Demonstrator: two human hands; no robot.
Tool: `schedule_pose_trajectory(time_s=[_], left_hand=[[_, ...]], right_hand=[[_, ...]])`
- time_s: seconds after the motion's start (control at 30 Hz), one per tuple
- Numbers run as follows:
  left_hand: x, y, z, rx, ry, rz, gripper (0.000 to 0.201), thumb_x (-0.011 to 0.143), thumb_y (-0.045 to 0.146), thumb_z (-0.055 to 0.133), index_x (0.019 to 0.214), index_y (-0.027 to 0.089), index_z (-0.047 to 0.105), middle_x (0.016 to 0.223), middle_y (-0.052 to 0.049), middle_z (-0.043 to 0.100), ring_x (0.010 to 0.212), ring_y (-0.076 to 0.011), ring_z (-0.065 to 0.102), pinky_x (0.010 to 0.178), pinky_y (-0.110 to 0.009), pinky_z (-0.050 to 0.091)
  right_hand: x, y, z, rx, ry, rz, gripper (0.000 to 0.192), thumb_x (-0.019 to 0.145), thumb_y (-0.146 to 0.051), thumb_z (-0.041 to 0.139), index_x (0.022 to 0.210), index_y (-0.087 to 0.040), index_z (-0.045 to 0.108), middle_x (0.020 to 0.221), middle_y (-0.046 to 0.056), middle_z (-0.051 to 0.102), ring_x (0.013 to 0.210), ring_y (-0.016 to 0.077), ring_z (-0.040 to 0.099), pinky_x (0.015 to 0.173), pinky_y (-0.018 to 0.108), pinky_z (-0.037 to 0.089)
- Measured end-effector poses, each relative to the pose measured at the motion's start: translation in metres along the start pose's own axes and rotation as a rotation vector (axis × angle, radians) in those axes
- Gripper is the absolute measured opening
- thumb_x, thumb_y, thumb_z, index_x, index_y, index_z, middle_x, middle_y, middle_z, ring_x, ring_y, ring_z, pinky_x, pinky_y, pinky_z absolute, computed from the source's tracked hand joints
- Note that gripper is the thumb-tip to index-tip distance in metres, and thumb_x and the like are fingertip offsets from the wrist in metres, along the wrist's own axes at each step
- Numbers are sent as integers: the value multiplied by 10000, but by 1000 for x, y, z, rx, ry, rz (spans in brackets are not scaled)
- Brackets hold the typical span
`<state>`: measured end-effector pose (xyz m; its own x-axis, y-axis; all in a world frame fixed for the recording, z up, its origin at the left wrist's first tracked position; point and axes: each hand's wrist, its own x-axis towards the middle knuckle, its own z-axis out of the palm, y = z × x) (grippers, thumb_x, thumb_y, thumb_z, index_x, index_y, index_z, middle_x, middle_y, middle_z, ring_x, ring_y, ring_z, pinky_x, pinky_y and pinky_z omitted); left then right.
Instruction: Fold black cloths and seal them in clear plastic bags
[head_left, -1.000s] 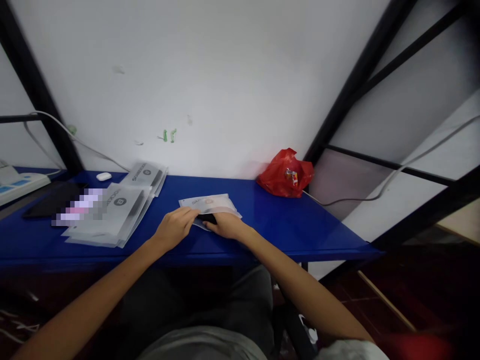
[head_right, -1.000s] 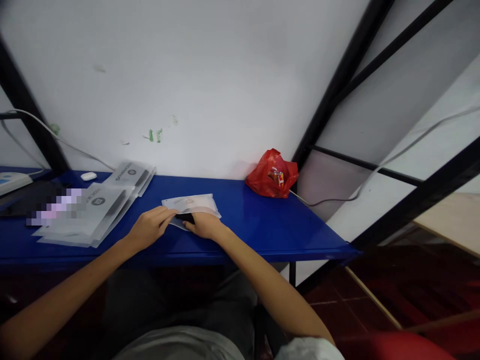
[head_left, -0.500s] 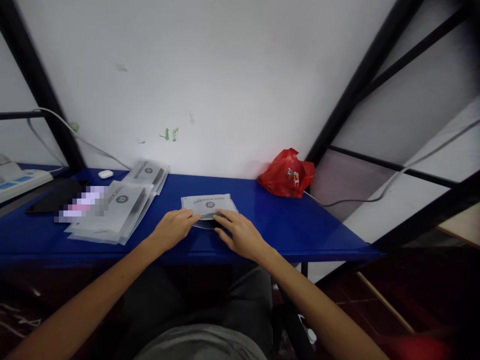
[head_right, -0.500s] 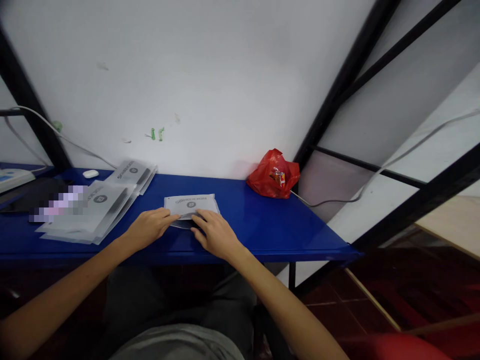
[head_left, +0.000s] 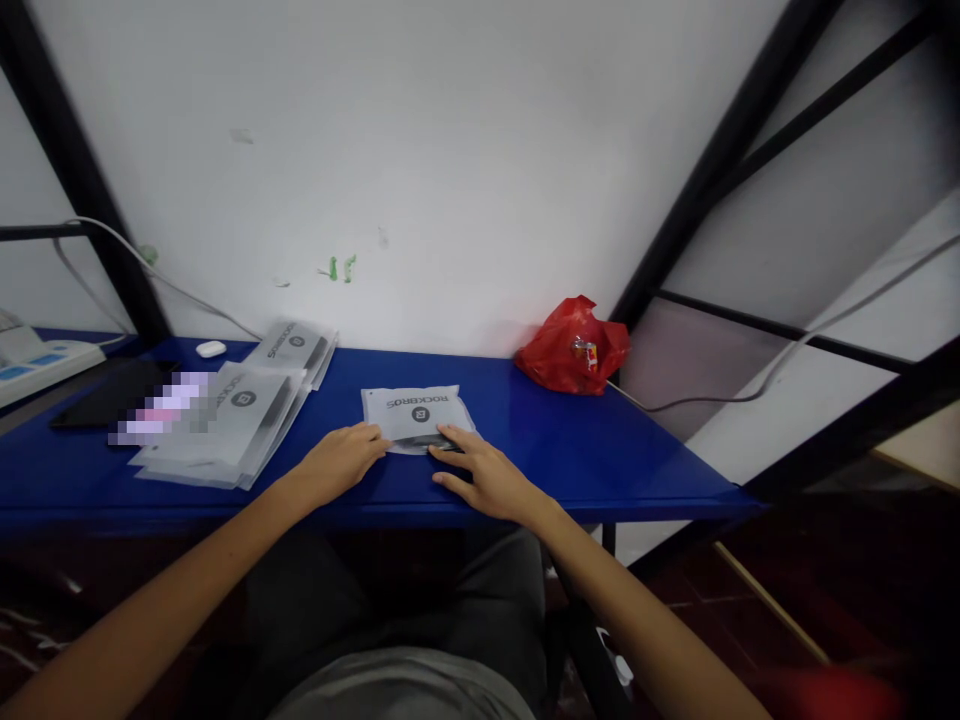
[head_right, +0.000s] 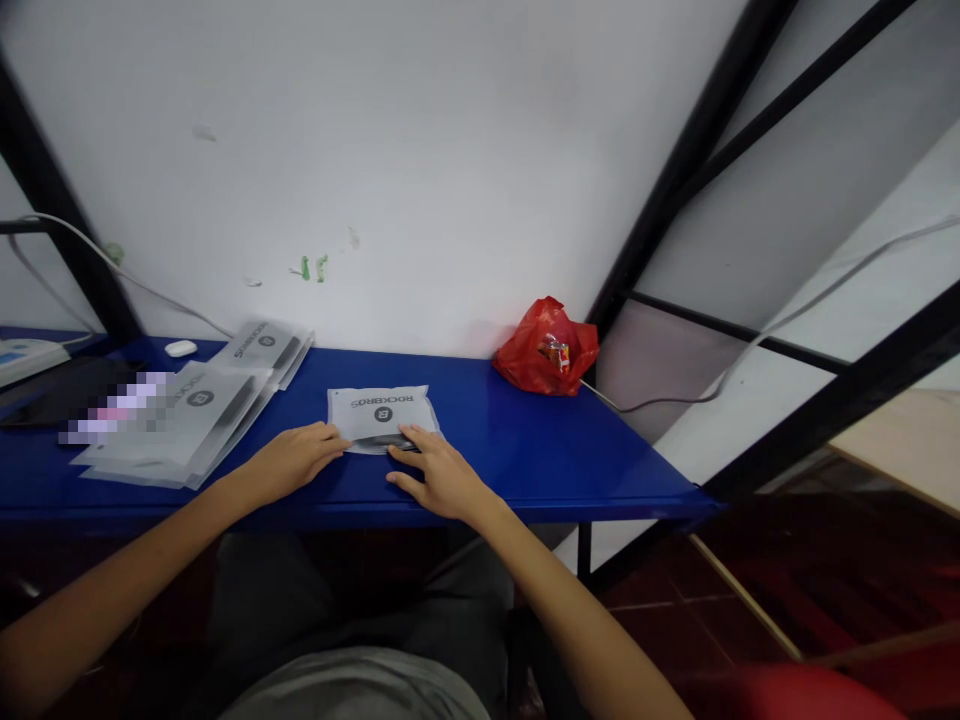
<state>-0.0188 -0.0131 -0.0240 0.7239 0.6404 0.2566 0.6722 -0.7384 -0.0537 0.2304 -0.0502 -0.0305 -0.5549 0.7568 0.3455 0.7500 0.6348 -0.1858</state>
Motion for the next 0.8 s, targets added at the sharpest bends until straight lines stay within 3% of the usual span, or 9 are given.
schedule_pose_trajectory(time_s=[0.27,0.43,0.53,0.7,0.8], left_hand=[[4,0,-2,120,126,17,318,785,-24,441,959,171,622,894,-49,640,841,-182,574,684,-282,433],[9,0,-29,3,273,89,300,856,38,380,957,173,629,874,-51,615,804,-169,528,722,-292,436],[9,3,-42,-100,333,83,288,905,114,357,928,178,636,843,-41,596,780,-159,510,722,-293,444],[3,3,-36,-349,482,-5,209,919,230,446,1017,184,624,920,-33,635,870,-152,566,835,-316,458],[-2,1,-28,-458,601,-109,178,881,264,537,994,173,639,842,-21,652,781,-133,595,754,-274,486]], right_hand=[[7,-4,-10,-22,47,-6,333,857,-371,558,1124,-196,655,1312,145,535,1217,266,501,1017,456,411],[29,-23,-24,-63,197,-72,398,812,-333,626,1188,-207,587,1294,120,551,1215,240,493,1049,497,349],[43,-33,-27,-77,204,-129,261,822,-236,597,1079,-206,628,1241,110,585,1176,227,518,1034,502,353],[54,-33,-23,-29,268,-180,183,830,-128,506,935,-183,645,1146,98,637,1099,208,560,988,464,399],[55,-30,-20,48,323,-167,154,835,-152,506,908,-177,640,1134,102,640,1080,206,567,976,459,410]])
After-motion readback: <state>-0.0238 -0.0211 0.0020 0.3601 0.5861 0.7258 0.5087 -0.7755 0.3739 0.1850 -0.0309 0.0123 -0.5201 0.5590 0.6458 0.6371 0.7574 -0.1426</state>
